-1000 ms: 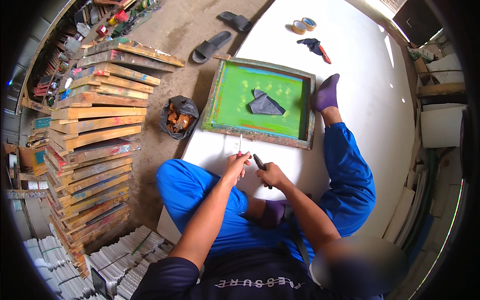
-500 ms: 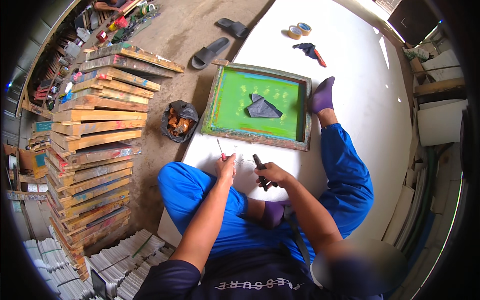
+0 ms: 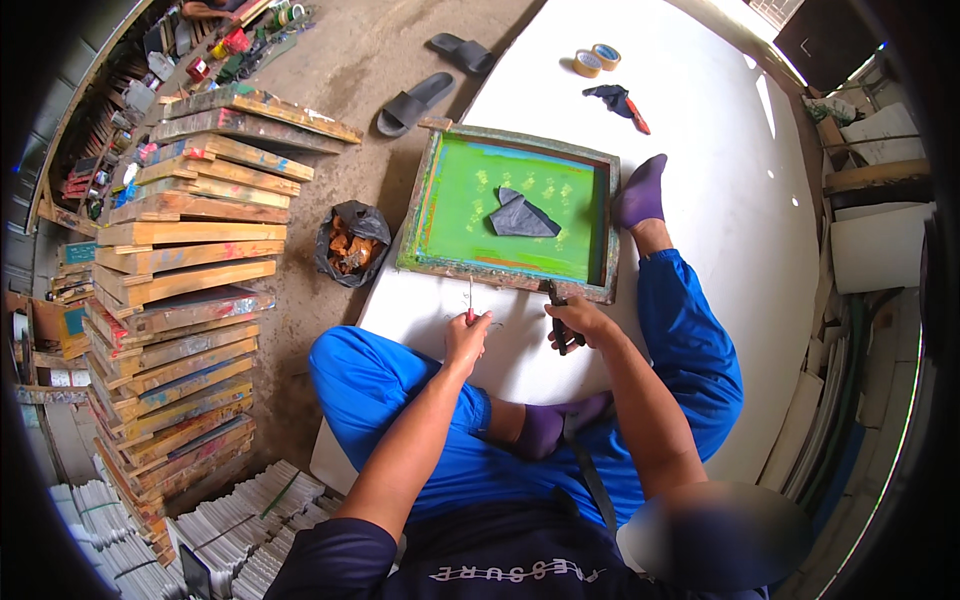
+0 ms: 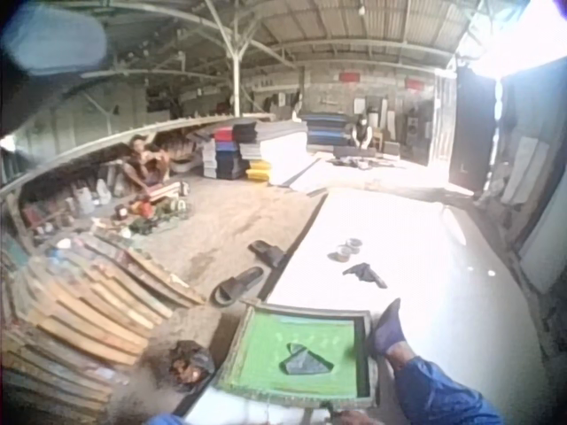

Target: The person sits on the floor and uses a small metal scraper to remove dried green ink from the mesh of a screen printing frame. They repeatedly scrape along the edges and across the surface of the frame, working to clear the ink residue.

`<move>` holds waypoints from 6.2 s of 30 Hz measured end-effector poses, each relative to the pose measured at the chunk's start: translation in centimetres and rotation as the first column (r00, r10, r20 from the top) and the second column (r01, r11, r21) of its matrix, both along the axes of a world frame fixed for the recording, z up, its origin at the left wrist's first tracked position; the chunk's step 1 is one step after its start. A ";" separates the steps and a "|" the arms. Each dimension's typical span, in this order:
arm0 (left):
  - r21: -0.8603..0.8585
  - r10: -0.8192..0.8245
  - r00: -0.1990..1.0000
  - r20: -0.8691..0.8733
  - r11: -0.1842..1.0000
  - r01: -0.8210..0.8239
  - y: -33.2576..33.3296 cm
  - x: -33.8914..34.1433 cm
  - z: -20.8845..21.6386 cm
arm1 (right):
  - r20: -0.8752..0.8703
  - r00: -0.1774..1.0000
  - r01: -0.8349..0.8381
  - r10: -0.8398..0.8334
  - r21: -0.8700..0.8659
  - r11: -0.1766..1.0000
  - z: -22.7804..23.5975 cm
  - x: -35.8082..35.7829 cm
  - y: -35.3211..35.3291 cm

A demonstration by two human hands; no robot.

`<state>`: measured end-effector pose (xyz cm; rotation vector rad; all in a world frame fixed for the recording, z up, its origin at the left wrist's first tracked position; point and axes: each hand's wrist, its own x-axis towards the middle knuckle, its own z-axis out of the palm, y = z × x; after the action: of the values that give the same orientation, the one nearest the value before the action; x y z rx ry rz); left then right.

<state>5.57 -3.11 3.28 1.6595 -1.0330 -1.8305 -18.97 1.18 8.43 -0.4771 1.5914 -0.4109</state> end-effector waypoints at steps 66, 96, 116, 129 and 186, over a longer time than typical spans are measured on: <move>-0.022 0.018 0.999 0.047 1.000 -0.017 -0.6 0.4 0.6 | 0.110 0.994 -0.014 0.006 0.070 0.997 0.6 -0.3 -1.3; -0.040 0.005 1.000 -0.001 0.999 -0.005 -1.4 -0.6 0.1 | -0.378 0.925 -0.010 -0.029 -0.102 0.995 -1.6 3.8 0.2; 0.203 0.014 0.977 -0.215 0.979 0.030 -0.5 1.8 0.7 | -0.225 0.932 -0.322 0.284 -0.154 0.934 -1.8 10.2 2.4; 0.322 0.348 0.936 -0.052 0.893 -0.314 -1.4 2.9 -2.3 | 0.063 0.961 -0.257 0.270 -0.164 0.952 -1.6 8.2 1.8; 0.113 -0.012 0.992 -0.129 0.993 0.027 -1.6 0.0 0.2 | -0.439 0.898 -0.111 0.012 -0.202 0.973 -3.8 5.2 2.3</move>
<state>5.58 -4.73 3.43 1.5768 -0.9086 -2.0140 -13.79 3.46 4.68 -0.8356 1.9666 -0.4575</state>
